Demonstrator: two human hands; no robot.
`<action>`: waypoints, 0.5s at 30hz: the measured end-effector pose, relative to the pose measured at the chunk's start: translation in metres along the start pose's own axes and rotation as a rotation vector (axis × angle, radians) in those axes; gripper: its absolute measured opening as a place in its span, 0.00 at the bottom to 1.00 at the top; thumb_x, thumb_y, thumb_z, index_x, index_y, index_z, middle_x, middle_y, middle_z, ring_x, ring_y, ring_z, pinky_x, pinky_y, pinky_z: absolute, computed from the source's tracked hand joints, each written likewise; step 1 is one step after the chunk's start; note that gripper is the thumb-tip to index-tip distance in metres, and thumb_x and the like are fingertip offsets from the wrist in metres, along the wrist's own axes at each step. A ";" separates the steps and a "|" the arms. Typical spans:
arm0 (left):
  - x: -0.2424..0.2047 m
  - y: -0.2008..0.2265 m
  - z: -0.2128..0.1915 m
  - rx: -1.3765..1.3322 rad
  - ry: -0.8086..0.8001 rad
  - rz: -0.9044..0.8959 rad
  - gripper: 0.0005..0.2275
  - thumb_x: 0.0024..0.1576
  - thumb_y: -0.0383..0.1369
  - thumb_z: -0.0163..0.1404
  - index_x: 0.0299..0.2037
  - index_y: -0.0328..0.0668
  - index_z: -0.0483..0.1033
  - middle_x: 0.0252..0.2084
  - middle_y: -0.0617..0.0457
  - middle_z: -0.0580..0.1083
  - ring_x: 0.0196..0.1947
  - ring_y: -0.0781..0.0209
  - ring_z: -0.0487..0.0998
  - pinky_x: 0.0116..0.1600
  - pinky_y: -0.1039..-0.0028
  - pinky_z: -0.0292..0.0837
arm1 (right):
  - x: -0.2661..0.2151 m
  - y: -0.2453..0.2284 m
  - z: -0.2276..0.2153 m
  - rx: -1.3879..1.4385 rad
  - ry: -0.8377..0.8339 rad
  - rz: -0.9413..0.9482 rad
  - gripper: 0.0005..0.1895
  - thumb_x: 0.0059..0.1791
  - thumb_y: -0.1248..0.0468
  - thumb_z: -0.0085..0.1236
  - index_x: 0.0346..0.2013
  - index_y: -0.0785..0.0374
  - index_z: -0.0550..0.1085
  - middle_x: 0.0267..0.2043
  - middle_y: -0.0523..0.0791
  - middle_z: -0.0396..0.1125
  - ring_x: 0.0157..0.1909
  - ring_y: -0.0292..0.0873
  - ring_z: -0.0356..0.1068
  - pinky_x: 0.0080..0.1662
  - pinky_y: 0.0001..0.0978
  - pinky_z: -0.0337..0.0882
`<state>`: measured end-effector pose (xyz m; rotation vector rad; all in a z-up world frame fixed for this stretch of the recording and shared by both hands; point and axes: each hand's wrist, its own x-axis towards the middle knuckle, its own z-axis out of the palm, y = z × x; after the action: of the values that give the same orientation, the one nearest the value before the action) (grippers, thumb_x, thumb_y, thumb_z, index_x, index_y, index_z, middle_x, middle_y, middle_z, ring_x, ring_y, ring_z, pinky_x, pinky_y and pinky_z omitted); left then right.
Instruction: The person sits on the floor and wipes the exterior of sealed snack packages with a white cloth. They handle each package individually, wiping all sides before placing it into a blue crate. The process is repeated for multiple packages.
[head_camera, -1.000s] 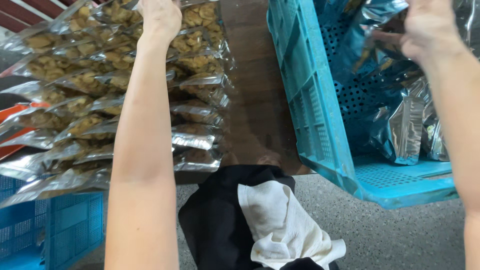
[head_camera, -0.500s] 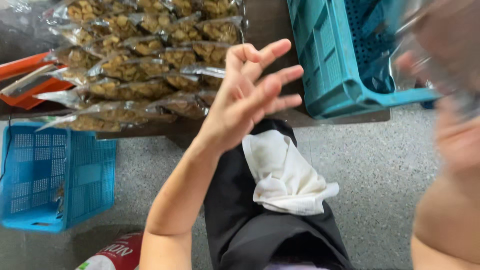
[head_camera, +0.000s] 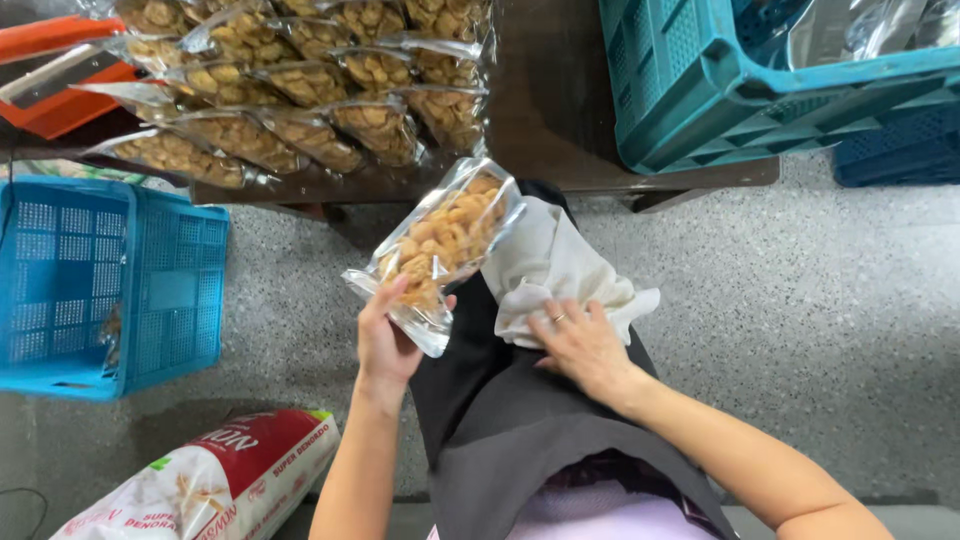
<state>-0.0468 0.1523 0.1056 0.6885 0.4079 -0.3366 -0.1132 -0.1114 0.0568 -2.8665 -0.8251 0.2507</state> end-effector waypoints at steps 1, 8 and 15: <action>-0.004 0.001 -0.012 -0.003 0.022 -0.001 0.25 0.59 0.32 0.49 0.67 0.34 0.63 0.60 0.43 0.72 0.58 0.49 0.76 0.54 0.54 0.77 | -0.006 0.004 0.013 -0.017 -0.019 0.016 0.31 0.41 0.49 0.64 0.56 0.55 0.72 0.53 0.47 0.67 0.54 0.49 0.66 0.49 0.47 0.66; 0.009 -0.017 -0.044 0.077 -0.017 -0.090 0.27 0.54 0.32 0.52 0.66 0.34 0.64 0.59 0.42 0.73 0.57 0.50 0.76 0.54 0.55 0.78 | -0.042 0.127 0.011 1.115 0.141 0.839 0.16 0.55 0.62 0.42 0.39 0.61 0.79 0.35 0.48 0.77 0.34 0.41 0.78 0.36 0.34 0.78; 0.054 -0.089 -0.038 0.030 -0.067 -0.216 0.21 0.66 0.41 0.44 0.67 0.42 0.62 0.60 0.47 0.72 0.58 0.51 0.75 0.53 0.55 0.77 | -0.092 0.195 -0.020 0.959 0.480 1.174 0.33 0.63 0.45 0.33 0.56 0.75 0.72 0.45 0.54 0.72 0.49 0.51 0.73 0.50 0.42 0.74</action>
<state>-0.0481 0.1045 0.0055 0.6624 0.4150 -0.5699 -0.0863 -0.3265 0.0508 -1.9529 0.8853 0.0241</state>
